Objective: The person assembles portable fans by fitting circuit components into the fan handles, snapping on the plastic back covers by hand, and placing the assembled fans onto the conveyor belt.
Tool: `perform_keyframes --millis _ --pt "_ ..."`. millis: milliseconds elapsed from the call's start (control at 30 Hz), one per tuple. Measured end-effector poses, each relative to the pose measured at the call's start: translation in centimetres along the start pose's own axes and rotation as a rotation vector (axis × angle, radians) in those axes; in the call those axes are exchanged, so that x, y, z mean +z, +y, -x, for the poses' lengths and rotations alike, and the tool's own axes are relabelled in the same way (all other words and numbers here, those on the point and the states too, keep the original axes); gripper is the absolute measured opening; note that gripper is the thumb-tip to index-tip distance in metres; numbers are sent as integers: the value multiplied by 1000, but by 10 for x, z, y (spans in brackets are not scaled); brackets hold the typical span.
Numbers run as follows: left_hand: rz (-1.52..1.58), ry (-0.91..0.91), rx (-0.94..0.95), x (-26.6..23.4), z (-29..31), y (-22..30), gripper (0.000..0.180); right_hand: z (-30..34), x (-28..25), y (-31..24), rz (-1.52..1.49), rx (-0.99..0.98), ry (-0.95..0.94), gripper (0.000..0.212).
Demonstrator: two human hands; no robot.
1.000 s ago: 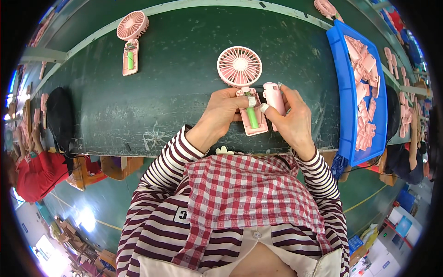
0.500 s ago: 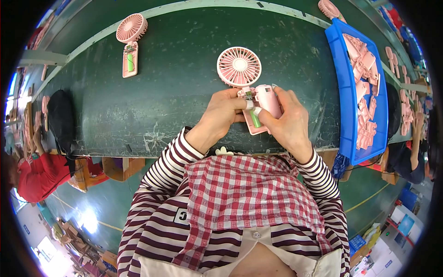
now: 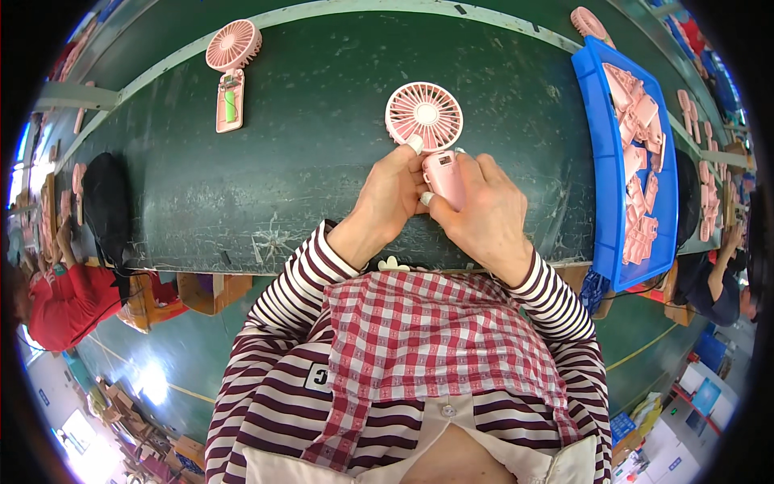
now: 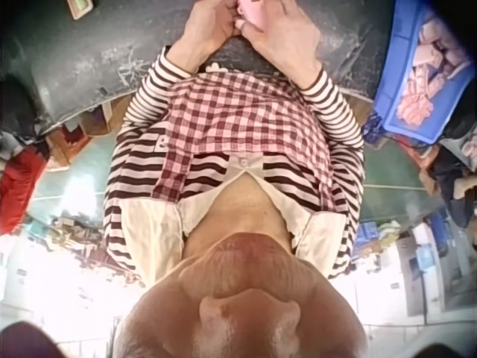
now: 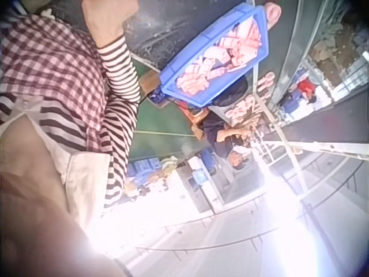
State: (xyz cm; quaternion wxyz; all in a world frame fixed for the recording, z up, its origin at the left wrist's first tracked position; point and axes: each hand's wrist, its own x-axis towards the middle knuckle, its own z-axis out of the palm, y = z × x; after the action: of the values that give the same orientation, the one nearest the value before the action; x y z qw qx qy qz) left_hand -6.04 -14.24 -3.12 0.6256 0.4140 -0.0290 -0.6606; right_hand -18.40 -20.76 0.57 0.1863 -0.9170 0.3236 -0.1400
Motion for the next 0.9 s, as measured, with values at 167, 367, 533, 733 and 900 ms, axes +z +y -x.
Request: perform_keyframes --millis 167,367,533,733,900 --pt "-2 4 6 3 1 1 47 0 4 1 53 -48 41 42" --pt "-69 1 -10 -1 -2 -1 50 0 7 3 66 -90 76 42" --pt "-64 28 -23 0 -3 0 45 1 9 2 61 -55 63 41" --pt "-97 73 -11 -1 -5 -4 34 1 10 3 49 -45 63 40" --pt "-51 112 0 3 -7 -5 33 1 12 3 57 -56 70 40"
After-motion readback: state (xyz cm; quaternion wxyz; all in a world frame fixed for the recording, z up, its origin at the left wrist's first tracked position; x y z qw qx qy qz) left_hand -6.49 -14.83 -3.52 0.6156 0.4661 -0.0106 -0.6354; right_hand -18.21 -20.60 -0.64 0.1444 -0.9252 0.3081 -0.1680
